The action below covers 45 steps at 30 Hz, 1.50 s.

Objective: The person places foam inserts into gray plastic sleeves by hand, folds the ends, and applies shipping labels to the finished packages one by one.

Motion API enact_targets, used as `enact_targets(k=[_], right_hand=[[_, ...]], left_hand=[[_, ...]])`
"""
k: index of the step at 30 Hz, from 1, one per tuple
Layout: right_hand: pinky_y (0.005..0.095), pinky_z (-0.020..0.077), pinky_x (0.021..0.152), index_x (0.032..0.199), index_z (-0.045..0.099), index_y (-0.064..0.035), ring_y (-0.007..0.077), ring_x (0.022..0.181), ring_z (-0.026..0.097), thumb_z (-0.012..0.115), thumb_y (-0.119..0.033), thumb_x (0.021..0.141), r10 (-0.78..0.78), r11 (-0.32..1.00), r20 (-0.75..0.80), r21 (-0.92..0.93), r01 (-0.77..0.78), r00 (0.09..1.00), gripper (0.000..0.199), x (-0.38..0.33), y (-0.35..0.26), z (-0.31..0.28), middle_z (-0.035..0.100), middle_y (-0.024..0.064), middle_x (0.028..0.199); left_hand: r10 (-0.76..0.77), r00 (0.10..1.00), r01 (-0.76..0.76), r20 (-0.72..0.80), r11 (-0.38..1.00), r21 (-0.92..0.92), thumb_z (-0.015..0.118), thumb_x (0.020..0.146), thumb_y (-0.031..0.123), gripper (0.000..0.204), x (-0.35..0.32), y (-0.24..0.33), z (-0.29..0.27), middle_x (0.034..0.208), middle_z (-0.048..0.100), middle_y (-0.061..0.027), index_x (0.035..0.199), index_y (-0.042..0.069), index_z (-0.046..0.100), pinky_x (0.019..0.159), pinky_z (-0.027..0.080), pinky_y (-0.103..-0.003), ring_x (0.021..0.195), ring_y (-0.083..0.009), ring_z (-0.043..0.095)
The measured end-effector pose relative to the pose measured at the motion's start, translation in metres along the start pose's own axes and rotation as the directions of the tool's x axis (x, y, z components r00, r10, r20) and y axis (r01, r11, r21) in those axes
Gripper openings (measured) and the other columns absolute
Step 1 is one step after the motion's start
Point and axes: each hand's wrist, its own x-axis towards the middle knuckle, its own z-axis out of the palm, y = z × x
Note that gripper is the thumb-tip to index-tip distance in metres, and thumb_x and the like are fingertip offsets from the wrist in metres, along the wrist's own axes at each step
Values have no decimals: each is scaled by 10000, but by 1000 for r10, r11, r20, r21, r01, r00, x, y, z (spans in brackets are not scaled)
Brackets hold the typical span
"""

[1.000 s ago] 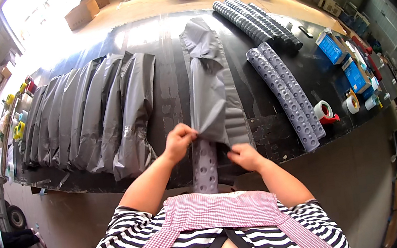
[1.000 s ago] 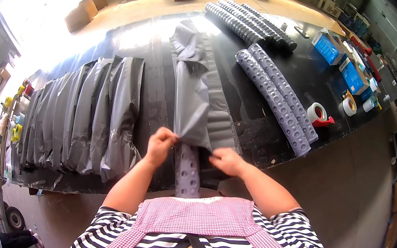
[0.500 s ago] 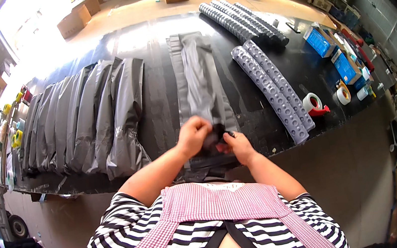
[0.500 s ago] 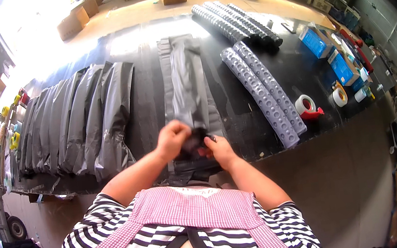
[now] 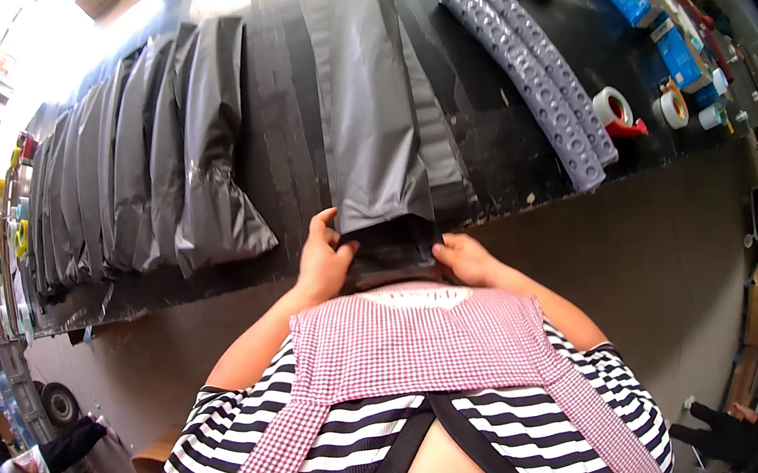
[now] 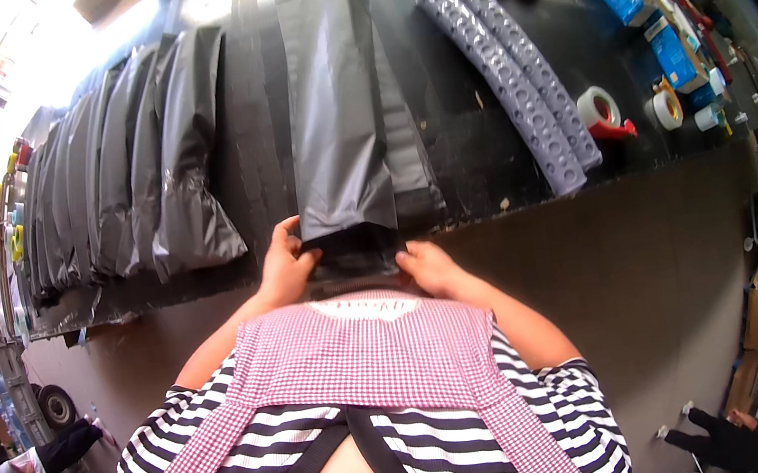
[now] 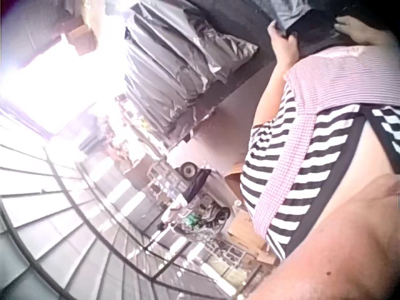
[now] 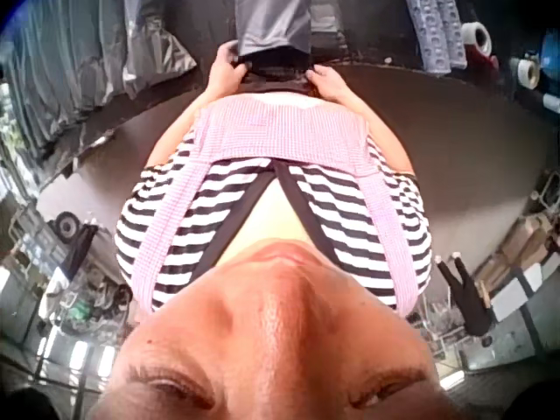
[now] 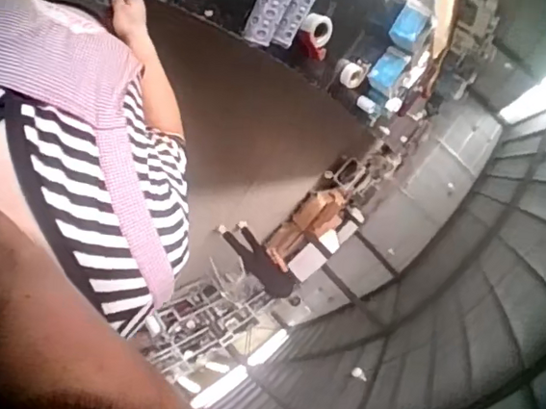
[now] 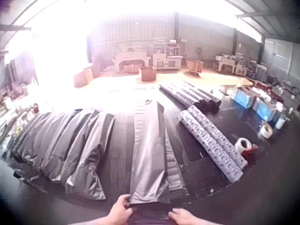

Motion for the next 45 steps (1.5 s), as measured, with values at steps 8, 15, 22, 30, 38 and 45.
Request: enact_targets(k=[8, 15, 22, 30, 38, 45], right_hand=[[238, 484, 656, 900, 680, 18, 85, 716, 596, 698, -60, 910, 1, 995, 107, 95, -11, 994, 81, -14, -32, 7, 681, 28, 802], [291, 493, 654, 929, 669, 0, 127, 721, 621, 665, -39, 868, -217, 956, 31, -197, 218, 976, 72, -21, -39, 19, 667, 62, 791], [350, 512, 678, 898, 668, 20, 290, 742, 652, 678, -40, 808, -478, 797, -17, -428, 426, 878, 108, -21, -35, 15, 677, 153, 857], [244, 495, 718, 903, 682, 9, 102, 774, 612, 676, -28, 895, -91, 996, 8, -5, 91, 996, 38, -17, -15, 2, 677, 29, 817], [265, 517, 741, 1099, 631, -4, 101, 800, 622, 673, -15, 875, -230, 972, 42, 50, 228, 972, 228, -14, -16, -11, 684, 26, 944], [373, 515, 660, 1016, 592, -76, 295, 743, 624, 751, -53, 764, -852, 357, -27, -762, 540, 524, 299, 12, -51, -18, 609, 113, 966]], left_hand=[[779, 613, -559, -128, 542, 627, 777, 768, 71, 313, -21, 17, -10, 1022, 643, -73, 1059, 90, 662, 823, 500, -397, 916, -292, 624], [687, 657, -753, 310, 583, 305, 757, 842, 208, 270, -11, 40, 51, 1059, 664, -64, 1079, 96, 695, 793, 534, -376, 896, -278, 659], [607, 669, -743, 429, 547, 385, 719, 870, 178, 176, -5, 39, 64, 1048, 661, -61, 1019, 89, 685, 761, 539, -375, 885, -265, 666], [169, 851, 285, 497, 646, -708, 578, 1022, 119, 100, -60, -3, -53, 839, 648, -45, 944, 58, 566, 738, 521, -276, 805, -125, 622], [-590, 684, -24, 430, 571, 821, 634, 931, 201, 182, -176, -216, -193, 1117, 691, -107, 1048, 95, 723, 876, 530, -393, 1028, -291, 650], [638, 768, -413, 49, 435, 800, 779, 813, 168, 137, 5, 27, -118, 827, 611, -73, 814, 82, 672, 700, 494, -396, 803, -301, 612]])
